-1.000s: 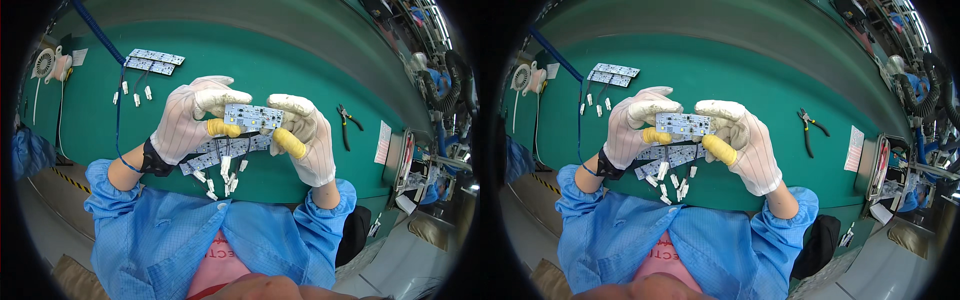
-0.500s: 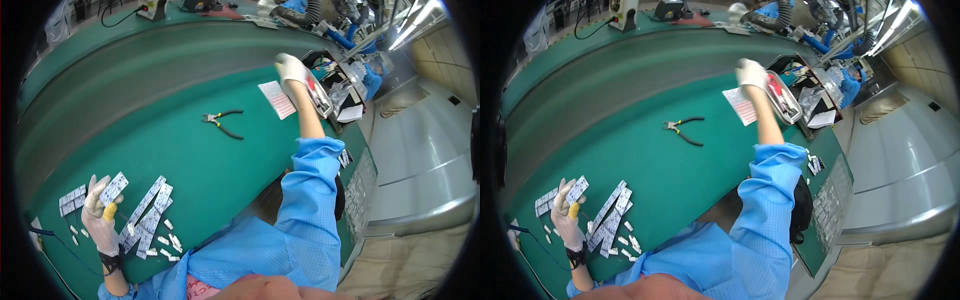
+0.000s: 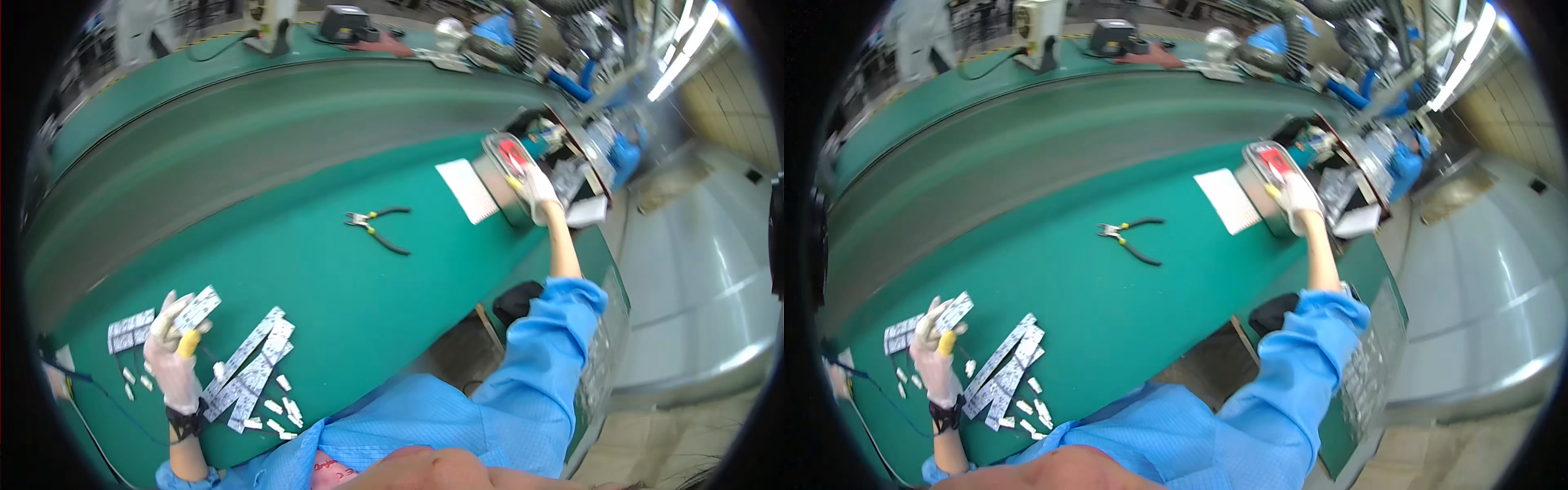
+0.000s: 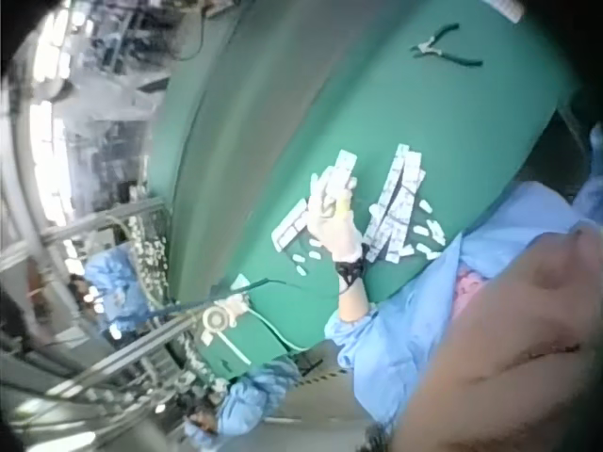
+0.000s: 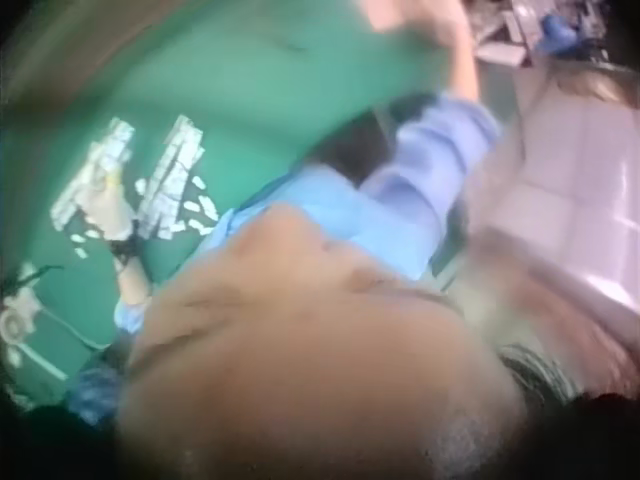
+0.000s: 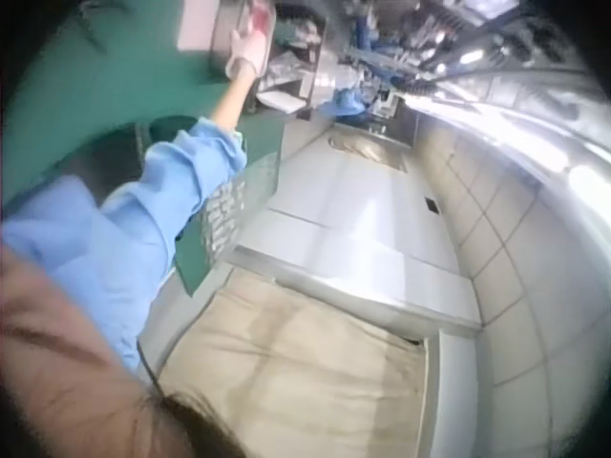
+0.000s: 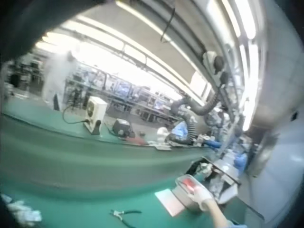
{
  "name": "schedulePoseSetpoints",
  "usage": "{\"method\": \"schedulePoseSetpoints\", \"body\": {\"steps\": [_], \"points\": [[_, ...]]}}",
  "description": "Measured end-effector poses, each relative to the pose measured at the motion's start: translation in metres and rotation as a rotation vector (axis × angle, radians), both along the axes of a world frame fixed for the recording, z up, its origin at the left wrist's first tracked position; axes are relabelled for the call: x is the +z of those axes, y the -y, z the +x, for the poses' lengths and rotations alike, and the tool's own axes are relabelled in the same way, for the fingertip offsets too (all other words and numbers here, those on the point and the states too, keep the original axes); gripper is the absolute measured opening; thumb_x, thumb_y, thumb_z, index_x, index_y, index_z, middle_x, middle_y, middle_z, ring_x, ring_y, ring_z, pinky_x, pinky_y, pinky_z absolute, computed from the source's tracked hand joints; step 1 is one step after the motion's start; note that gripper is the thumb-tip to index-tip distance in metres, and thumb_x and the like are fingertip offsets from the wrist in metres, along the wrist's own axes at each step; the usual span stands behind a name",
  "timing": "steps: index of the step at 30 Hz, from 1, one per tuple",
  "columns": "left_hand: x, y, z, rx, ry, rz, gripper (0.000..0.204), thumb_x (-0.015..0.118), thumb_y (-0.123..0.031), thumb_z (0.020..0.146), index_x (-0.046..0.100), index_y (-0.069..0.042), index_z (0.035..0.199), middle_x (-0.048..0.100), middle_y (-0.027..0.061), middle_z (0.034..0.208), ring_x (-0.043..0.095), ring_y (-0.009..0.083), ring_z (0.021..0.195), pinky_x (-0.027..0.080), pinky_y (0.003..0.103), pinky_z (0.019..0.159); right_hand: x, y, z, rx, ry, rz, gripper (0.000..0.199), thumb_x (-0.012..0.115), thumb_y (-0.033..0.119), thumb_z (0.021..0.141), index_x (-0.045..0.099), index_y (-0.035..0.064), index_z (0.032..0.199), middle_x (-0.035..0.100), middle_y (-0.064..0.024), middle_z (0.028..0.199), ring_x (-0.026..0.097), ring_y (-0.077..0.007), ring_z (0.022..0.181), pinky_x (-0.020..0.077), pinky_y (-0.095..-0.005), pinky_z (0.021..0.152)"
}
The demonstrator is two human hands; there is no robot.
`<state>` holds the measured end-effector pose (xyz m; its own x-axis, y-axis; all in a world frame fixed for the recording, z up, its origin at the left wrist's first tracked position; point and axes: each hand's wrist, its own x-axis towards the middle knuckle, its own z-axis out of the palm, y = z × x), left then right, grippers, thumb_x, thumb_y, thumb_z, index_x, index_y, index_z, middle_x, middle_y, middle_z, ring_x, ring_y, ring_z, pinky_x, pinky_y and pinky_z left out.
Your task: The person cleans a circuit board with a brush, trims the connected wires on the circuit boards using wire cutters, and turns over and holds the boards by hand.
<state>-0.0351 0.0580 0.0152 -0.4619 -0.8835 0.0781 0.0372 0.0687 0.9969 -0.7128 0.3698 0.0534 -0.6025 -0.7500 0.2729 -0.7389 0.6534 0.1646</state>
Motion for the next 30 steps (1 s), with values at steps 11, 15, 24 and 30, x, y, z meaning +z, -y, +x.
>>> {"method": "schedulePoseSetpoints", "body": {"steps": [11, 15, 24, 30], "points": [[0.009, 0.001, 0.001, -0.037, 0.139, -0.294, 0.047, 0.066, -0.036, 0.086, 0.062, 0.005, 0.107, 0.072, 0.0070, 0.073, 0.066, 0.0090, 0.076, 0.030, 0.037, 0.112, 0.081, 0.045, 0.145, -0.225, 0.659, -0.352, 0.072, 0.070, 0.018, 0.079, 0.039, 0.0130, 0.144, 0.055, -0.0152, 0.133, 0.056, -0.0247, 0.116, 0.0417, -0.0359, 0.099], [0.009, 0.002, 0.000, -0.040, 0.168, -0.360, 0.050, 0.066, -0.040, 0.084, 0.062, 0.005, 0.107, 0.072, 0.0072, 0.074, 0.067, 0.0111, 0.076, 0.032, 0.036, 0.111, 0.029, 0.009, 0.061, -0.099, 0.659, -0.562, 0.065, 0.069, 0.013, 0.079, 0.045, 0.0123, 0.139, 0.051, -0.0163, 0.136, 0.056, -0.0255, 0.114, 0.0442, -0.0352, 0.094], [-0.001, 0.009, -0.001, -0.011, 0.226, -0.455, 0.033, 0.078, -0.015, 0.074, 0.067, 0.000, 0.101, 0.072, 0.0109, 0.093, 0.069, 0.0223, 0.088, 0.053, 0.030, 0.078, 0.108, 0.017, 0.088, -0.261, 0.112, 0.166, 0.048, 0.068, 0.024, 0.079, 0.060, 0.0065, 0.123, 0.062, -0.0196, 0.118, 0.063, -0.0317, 0.103, 0.0508, -0.0369, 0.083], [-0.001, 0.003, 0.002, -0.016, 0.236, -0.448, 0.041, 0.073, -0.027, 0.079, 0.064, 0.004, 0.104, 0.072, 0.0094, 0.084, 0.068, 0.0166, 0.084, 0.041, 0.033, 0.095, 0.090, 0.004, 0.084, -0.270, 0.162, 0.215, 0.044, 0.067, 0.026, 0.080, 0.062, 0.0058, 0.119, 0.064, -0.0198, 0.114, 0.064, -0.0327, 0.100, 0.0515, -0.0376, 0.081]]}}
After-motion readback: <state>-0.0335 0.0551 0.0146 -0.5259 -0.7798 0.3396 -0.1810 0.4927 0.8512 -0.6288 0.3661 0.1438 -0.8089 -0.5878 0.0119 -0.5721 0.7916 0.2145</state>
